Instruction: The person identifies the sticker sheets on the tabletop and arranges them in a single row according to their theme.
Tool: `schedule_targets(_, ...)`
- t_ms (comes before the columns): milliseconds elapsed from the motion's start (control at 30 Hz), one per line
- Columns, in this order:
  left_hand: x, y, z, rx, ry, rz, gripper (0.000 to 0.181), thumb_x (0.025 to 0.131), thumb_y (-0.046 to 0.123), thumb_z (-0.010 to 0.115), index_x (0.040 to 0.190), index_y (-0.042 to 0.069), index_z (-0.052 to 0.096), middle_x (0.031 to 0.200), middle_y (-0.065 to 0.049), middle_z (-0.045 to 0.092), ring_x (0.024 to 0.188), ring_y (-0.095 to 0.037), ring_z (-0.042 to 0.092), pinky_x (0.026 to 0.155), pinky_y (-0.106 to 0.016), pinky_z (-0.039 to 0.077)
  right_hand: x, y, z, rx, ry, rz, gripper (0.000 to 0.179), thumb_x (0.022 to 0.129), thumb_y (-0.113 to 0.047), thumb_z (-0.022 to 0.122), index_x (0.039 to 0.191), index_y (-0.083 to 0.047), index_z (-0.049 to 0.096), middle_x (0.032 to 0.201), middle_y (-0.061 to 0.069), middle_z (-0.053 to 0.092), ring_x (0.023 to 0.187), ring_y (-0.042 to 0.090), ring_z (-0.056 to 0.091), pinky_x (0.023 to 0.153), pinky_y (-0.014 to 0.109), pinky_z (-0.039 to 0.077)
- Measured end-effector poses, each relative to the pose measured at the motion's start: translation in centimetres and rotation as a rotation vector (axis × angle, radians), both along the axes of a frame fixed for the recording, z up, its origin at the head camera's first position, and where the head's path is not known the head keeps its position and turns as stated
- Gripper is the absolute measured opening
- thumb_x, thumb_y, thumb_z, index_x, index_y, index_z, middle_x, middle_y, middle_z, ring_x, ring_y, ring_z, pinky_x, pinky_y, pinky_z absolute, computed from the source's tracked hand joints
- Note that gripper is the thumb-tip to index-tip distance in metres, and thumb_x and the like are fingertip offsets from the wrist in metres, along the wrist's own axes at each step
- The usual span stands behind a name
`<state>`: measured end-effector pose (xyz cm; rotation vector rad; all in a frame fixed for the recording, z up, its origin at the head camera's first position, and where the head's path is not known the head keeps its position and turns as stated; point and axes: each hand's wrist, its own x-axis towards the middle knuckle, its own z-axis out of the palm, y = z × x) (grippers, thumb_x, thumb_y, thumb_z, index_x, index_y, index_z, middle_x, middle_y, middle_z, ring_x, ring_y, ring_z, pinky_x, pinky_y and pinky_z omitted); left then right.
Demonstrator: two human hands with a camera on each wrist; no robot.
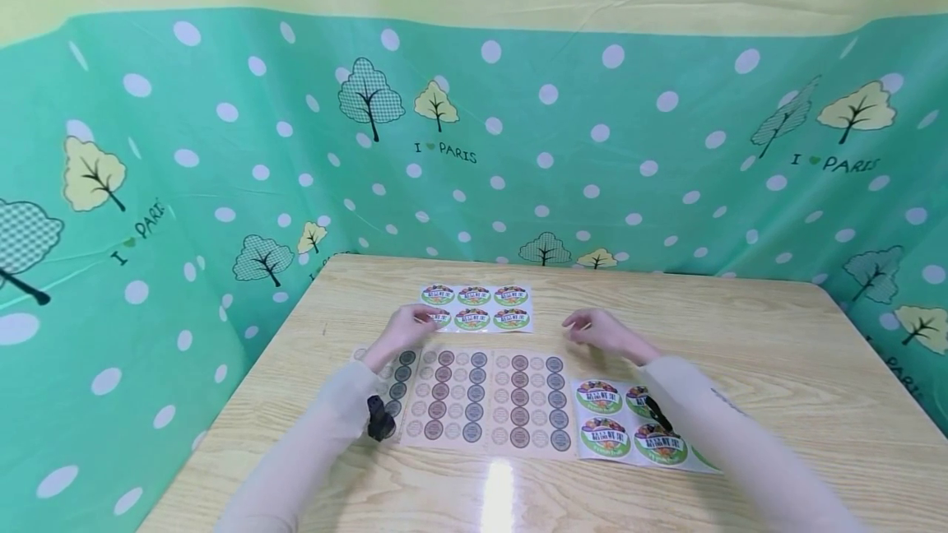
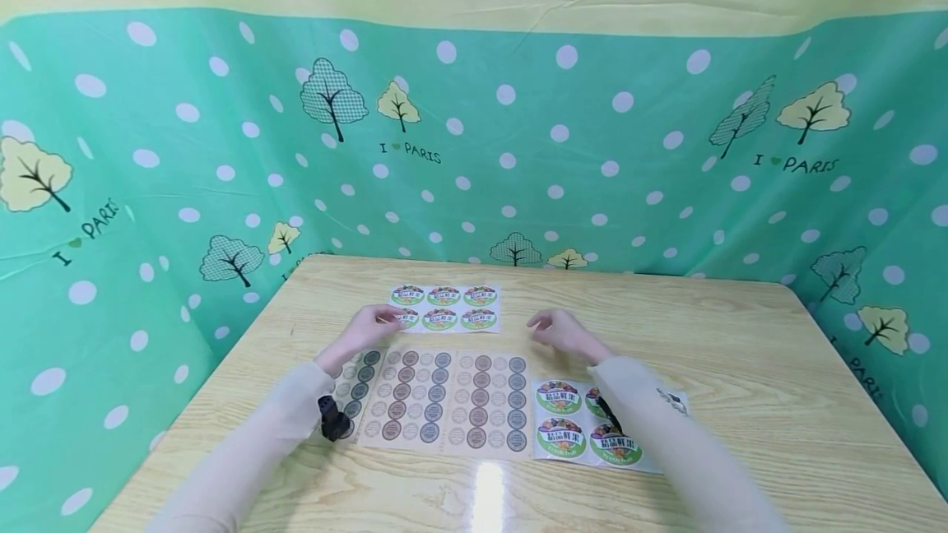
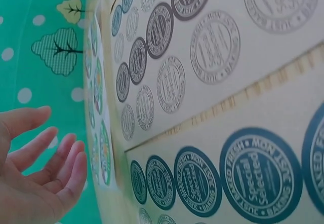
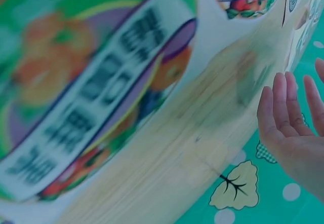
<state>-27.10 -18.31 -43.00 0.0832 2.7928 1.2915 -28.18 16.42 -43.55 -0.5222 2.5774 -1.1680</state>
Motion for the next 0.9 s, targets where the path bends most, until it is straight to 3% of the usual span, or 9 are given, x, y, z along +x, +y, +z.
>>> schedule_targets(167, -0.4, -0.7, -0.2, 0.017, -0.022, 0.032, 0.033, 0.082, 0.009, 0.062, 0.114, -0.002, 0.060, 0.095, -0.015, 0.062, 0.083, -0.023, 0.057, 0.068, -0.028, 0.050, -0.9, -1.1, -0.3, -0.008, -0.011, -0.034, 0.031, 0.085, -0.006, 0.057, 0.111, 0.009, 0.056, 0.096, 0.019, 0.060, 0.081, 0.023, 0.060, 0.073, 0.031, 0.051)
schedule_targets(400, -1.6, -1.4, -0.8, 0.015, 0.019, 0.058, 0.032, 0.082, 0.006, 0.062, 0.111, -0.007, 0.059, 0.096, -0.020, 0.062, 0.088, -0.028, 0.057, 0.076, -0.035, 0.049, -1.7, -2.4, -0.4, -0.016, -0.056, -0.124, 0.035, 0.086, -0.010, 0.057, 0.116, 0.007, 0.054, 0.102, 0.020, 0.058, 0.085, 0.025, 0.059, 0.074, 0.032, 0.050)
schedule_targets(633, -2.7, -1.8, -1.4, 0.000, 0.032, 0.091, 0.031, 0.081, 0.004, 0.061, 0.109, -0.008, 0.060, 0.092, -0.021, 0.062, 0.083, -0.027, 0.058, 0.070, -0.030, 0.049, -2.8, -3.8, -1.0, -0.051, -0.050, -0.192, 0.036, 0.084, -0.010, 0.060, 0.116, 0.006, 0.054, 0.102, 0.021, 0.058, 0.080, 0.021, 0.056, 0.064, 0.024, 0.047)
schedule_targets(900, -3.2, -1.9, -1.8, -0.010, -0.028, 0.145, 0.035, 0.081, 0.006, 0.062, 0.114, -0.006, 0.057, 0.099, -0.020, 0.059, 0.090, -0.029, 0.056, 0.080, -0.036, 0.048, -3.4, -5.3, -1.6, -0.081, -0.077, -0.241, 0.043, 0.085, -0.011, 0.060, 0.123, 0.006, 0.049, 0.115, 0.025, 0.055, 0.099, 0.033, 0.055, 0.081, 0.037, 0.050)
